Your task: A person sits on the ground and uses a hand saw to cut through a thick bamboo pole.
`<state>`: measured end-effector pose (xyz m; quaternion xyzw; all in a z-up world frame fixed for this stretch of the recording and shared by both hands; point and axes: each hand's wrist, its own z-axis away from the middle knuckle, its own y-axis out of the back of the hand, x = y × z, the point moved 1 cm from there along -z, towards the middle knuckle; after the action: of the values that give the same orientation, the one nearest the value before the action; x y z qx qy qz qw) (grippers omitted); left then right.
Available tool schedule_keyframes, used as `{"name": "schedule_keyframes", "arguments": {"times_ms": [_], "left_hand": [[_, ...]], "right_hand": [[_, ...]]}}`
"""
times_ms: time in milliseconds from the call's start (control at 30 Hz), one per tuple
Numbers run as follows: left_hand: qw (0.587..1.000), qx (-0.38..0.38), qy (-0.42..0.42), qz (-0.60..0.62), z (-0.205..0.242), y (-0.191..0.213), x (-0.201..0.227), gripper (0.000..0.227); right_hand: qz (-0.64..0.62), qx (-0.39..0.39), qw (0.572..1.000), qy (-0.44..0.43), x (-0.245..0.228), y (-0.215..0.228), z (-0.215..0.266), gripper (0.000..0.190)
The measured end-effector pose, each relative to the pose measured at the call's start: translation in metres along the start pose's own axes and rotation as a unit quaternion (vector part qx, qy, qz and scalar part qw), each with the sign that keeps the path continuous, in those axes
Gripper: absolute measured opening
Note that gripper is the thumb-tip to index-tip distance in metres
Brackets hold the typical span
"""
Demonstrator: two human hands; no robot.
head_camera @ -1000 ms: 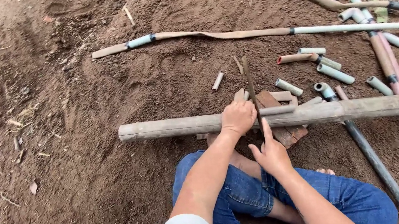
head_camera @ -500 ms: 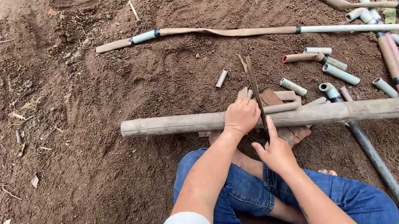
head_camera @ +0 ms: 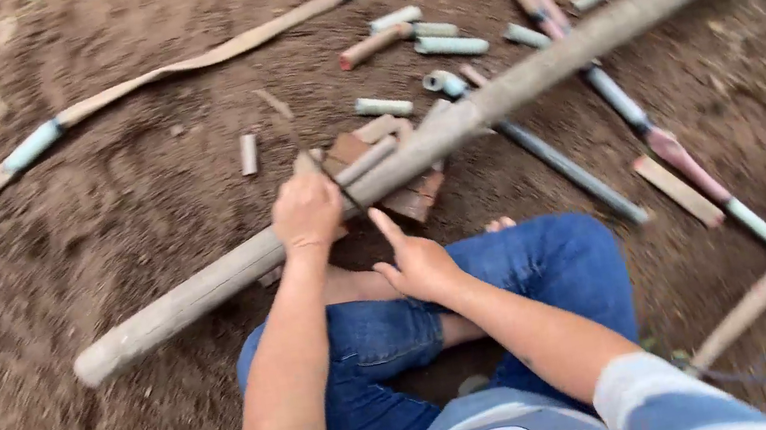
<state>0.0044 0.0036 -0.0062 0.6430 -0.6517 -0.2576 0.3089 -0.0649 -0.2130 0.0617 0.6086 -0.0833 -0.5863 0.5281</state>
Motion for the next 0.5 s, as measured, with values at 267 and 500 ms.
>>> {"name": "schedule_keyframes", "arguments": {"times_ms": [267, 500], "left_hand": [[1.000, -0.029, -0.007, 0.002, -0.004, 0.008, 0.000, 0.019], [0.999, -0.037, -0.006, 0.021, 0.005, 0.001, -0.007, 0.020]], "right_hand": [[-0.007, -0.007, 1.000, 0.010, 0.001, -0.001, 0.016, 0.096], [-0.012, -0.008, 1.000, 0.026, 0.003, 0.009, 0.014, 0.087]]}}
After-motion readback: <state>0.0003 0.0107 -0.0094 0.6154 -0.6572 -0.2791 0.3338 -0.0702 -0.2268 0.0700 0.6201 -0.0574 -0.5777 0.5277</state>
